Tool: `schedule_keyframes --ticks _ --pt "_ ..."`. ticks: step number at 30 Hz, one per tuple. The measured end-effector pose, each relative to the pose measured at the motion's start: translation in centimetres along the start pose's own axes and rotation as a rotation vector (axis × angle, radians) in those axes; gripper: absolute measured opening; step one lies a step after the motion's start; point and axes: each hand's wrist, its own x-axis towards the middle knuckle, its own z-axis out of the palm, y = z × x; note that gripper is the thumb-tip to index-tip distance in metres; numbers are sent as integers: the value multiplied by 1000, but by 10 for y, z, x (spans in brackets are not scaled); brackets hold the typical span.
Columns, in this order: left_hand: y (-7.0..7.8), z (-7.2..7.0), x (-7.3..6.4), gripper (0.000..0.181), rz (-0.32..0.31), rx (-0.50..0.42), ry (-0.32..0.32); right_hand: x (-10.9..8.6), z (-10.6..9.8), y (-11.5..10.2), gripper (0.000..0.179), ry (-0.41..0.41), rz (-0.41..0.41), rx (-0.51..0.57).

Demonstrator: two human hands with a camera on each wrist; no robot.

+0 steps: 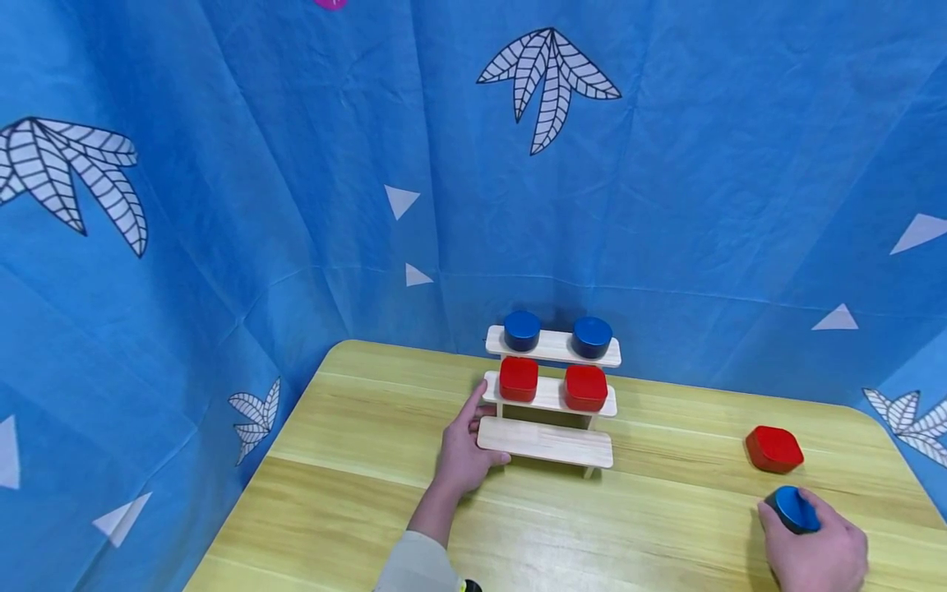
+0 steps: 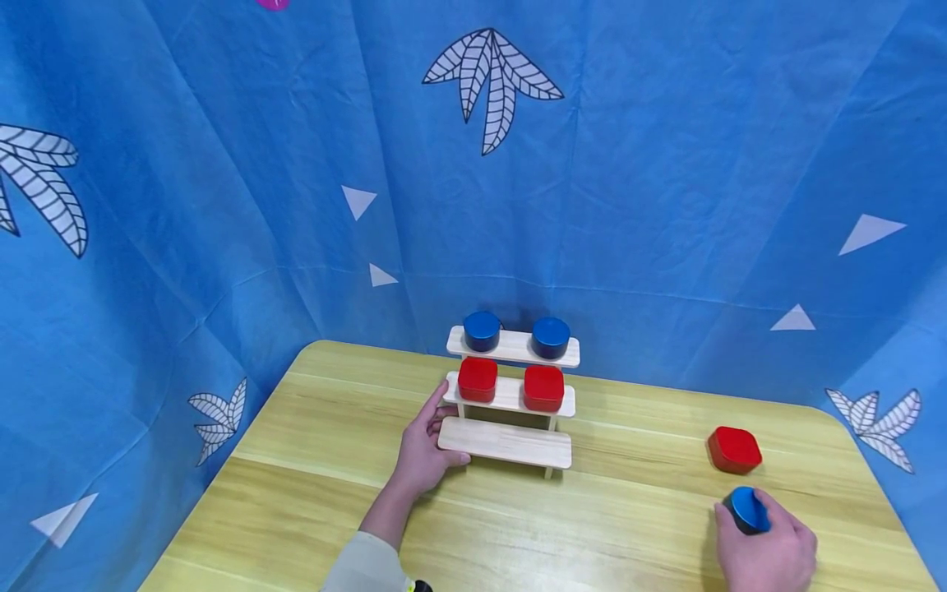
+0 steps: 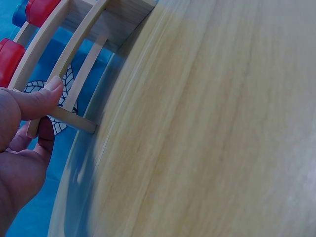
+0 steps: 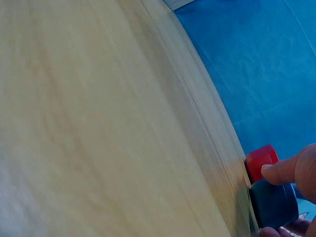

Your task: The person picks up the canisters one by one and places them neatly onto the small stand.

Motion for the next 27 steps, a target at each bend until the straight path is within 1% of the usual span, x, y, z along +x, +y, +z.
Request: schedule_keyframes --ticks 4,7,13,21,27 --pt "-1 0 0 127 0 -7 -2 5 2 4 71 -9 1 -4" --pt "-2 0 0 127 4 -11 -4 6 2 5 70 -11 -15 -3" --pt "-3 -1 1 127 13 -10 -11 4 1 3 68 8 -45 -3" --pt "-3 -1 1 127 12 -4 -10 3 2 -1 71 10 -17 15" --pt "-2 -1 1 127 9 -6 -13 2 1 -3 71 20 -33 34"
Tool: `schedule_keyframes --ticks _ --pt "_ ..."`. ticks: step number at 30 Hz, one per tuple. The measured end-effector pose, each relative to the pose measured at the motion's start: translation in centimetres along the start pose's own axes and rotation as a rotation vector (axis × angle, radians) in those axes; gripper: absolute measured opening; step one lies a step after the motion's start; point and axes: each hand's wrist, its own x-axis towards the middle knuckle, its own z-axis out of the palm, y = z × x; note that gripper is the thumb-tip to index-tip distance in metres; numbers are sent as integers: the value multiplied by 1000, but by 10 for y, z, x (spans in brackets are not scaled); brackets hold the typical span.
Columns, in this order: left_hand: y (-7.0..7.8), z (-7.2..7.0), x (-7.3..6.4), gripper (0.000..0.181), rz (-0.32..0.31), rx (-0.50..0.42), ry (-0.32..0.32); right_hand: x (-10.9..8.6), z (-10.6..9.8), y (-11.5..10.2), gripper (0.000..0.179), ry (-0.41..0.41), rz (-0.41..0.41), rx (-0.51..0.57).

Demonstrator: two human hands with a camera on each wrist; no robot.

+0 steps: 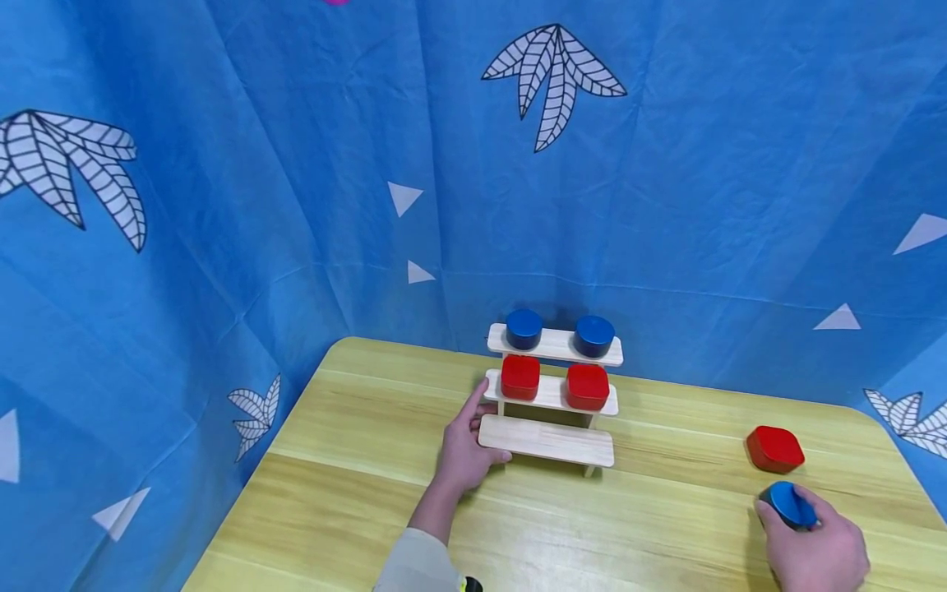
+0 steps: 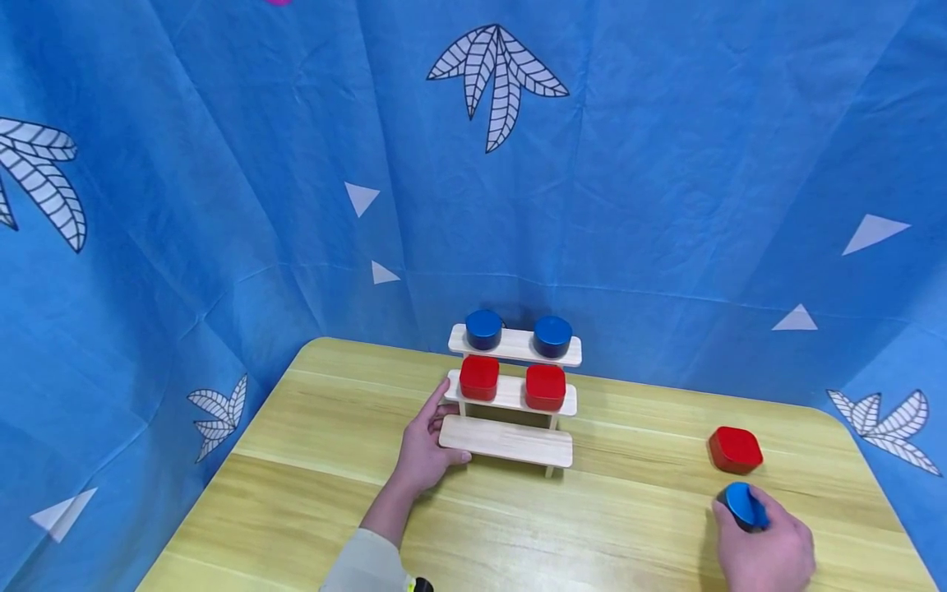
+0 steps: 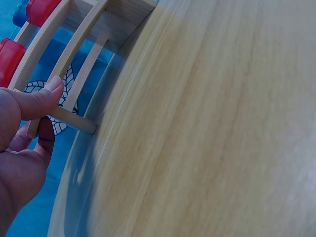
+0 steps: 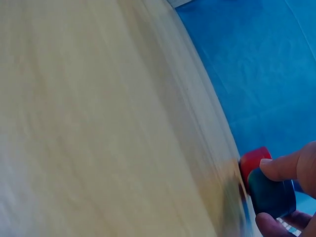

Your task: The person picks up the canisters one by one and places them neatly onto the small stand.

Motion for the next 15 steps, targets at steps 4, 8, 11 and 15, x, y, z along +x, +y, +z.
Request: schedule_keyframes --ticks 4,8,11,15 --pt "1 0 0 126 -3 3 2 -3 -1 -5 73 -4 25 18" --pt "1 0 1 126 0 -2 4 -8 -2 -11 74 1 18 57" --pt "1 0 1 126 1 -5 3 -12 -3 -15 72 13 -11 88" --pt "1 0 0 126 -9 -2 3 -17 -2 -20 71 5 -18 108"
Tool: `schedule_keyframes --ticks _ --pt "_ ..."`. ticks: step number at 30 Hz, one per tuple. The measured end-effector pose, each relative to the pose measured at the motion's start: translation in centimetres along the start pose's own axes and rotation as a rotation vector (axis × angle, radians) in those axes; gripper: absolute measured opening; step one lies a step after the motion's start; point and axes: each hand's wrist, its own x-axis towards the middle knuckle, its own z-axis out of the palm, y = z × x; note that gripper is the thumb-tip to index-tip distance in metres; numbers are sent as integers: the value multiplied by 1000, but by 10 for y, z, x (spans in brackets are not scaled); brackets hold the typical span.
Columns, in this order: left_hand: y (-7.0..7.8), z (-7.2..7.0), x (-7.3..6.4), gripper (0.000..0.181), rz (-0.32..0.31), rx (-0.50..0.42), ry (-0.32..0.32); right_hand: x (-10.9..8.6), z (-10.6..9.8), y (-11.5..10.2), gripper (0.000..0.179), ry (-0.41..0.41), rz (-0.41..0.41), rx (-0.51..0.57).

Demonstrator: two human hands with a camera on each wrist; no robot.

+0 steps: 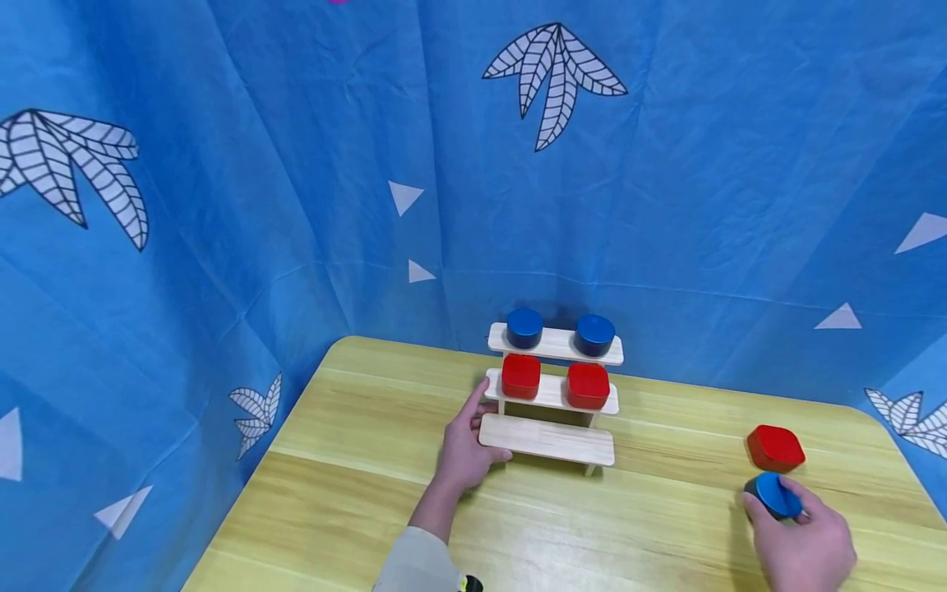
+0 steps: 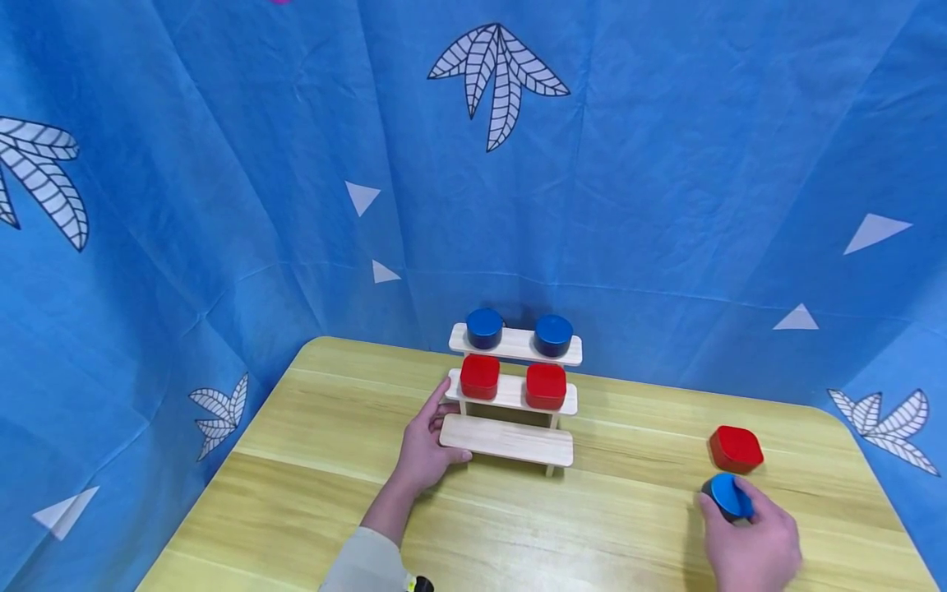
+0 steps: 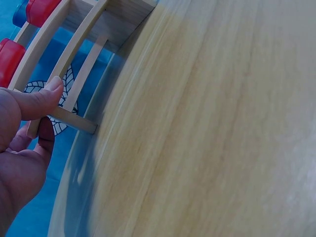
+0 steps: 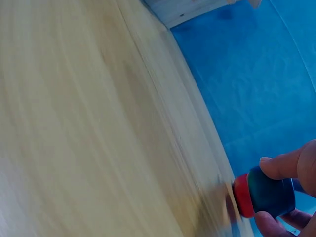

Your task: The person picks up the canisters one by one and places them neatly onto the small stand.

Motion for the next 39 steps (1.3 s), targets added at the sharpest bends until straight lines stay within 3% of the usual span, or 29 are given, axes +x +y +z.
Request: schedule_keyframes --ticks 6,27,39 --pt "1 0 -1 126 -6 7 5 -6 4 -5 70 -13 -9 36" --pt "2 1 0 125 2 -3 6 -25 20 -21 59 19 -213 114" --pt "0 1 1 126 9 -31 0 -37 29 -44 55 10 -294 160"
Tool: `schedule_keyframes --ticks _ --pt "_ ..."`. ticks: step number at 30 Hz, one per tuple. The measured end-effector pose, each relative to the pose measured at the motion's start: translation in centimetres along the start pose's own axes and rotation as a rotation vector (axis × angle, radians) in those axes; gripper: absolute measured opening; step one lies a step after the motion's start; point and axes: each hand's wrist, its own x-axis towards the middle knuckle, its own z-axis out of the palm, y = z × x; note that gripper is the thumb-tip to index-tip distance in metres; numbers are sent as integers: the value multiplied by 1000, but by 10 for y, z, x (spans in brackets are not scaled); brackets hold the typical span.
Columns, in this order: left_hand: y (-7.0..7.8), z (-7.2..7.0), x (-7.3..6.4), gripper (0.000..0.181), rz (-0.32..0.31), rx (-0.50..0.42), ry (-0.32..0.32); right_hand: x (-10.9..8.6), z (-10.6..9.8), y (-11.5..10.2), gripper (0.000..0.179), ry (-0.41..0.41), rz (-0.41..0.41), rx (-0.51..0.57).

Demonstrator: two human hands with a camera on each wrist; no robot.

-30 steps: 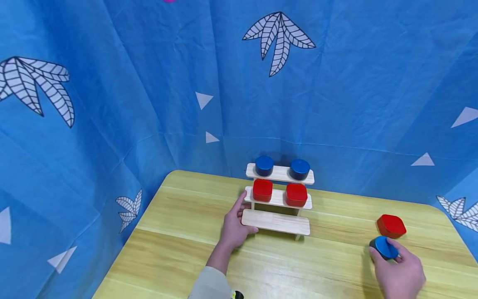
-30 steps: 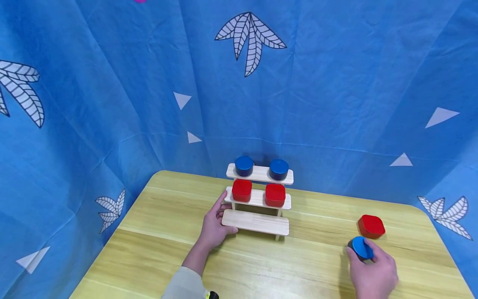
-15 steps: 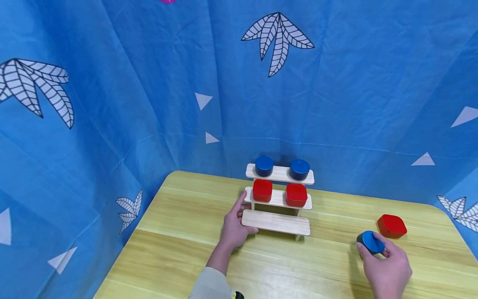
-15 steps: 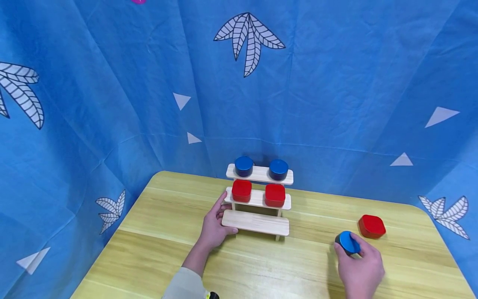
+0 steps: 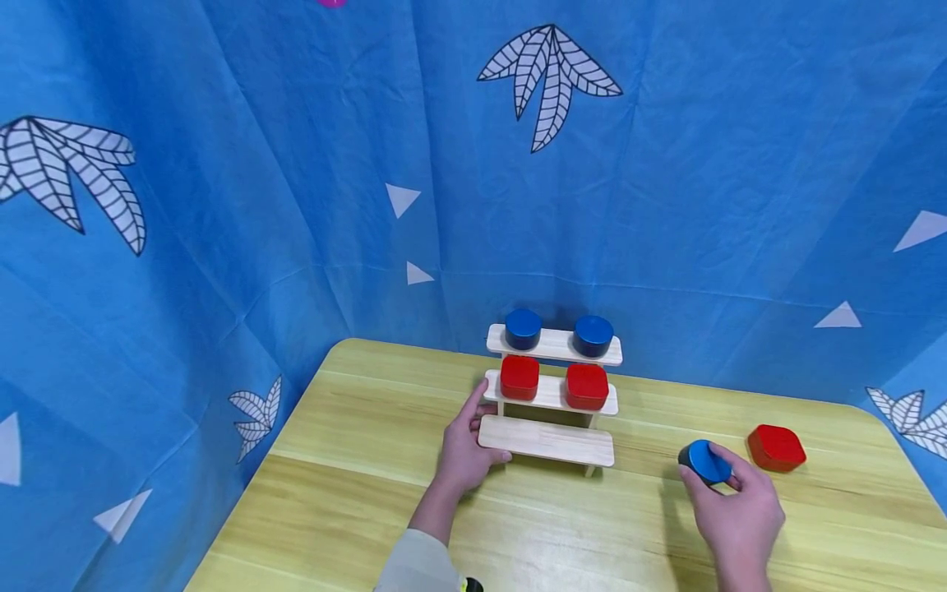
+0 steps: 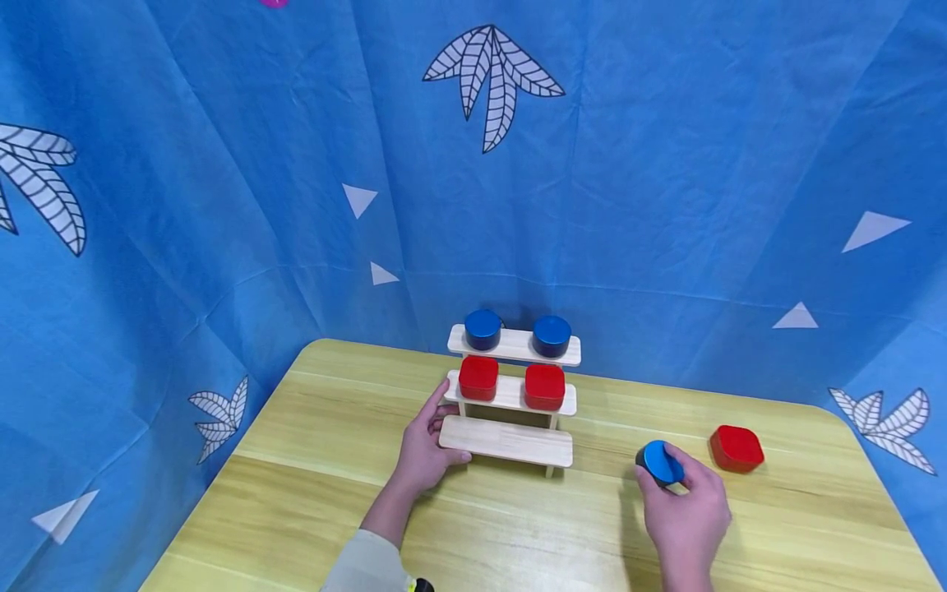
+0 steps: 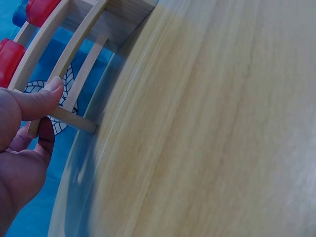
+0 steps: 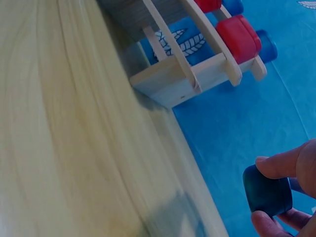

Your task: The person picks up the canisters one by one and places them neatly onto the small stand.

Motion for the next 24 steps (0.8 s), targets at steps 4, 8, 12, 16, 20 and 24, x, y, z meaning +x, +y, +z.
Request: schedule_keyframes --ticks 4,8,12,16,20,24 --pt "-1 -1 0 126 11 -20 -2 1 4 -6 55 7 -19 5" --pt "-2 -1 0 126 15 -28 -4 1 6 -13 56 2 -28 10" --pt "-1 -1 0 126 17 -27 -5 0 9 -21 55 -6 -19 27" --pt "2 -1 -1 126 9 -18 -4 -1 13 -28 56 -25 -17 38" --pt "2 -2 -1 125 2 -12 -6 -3 16 -33 55 -28 -36 36" --pt "0 -1 0 125 4 -9 -9 -6 20 -37 54 -30 -67 32"
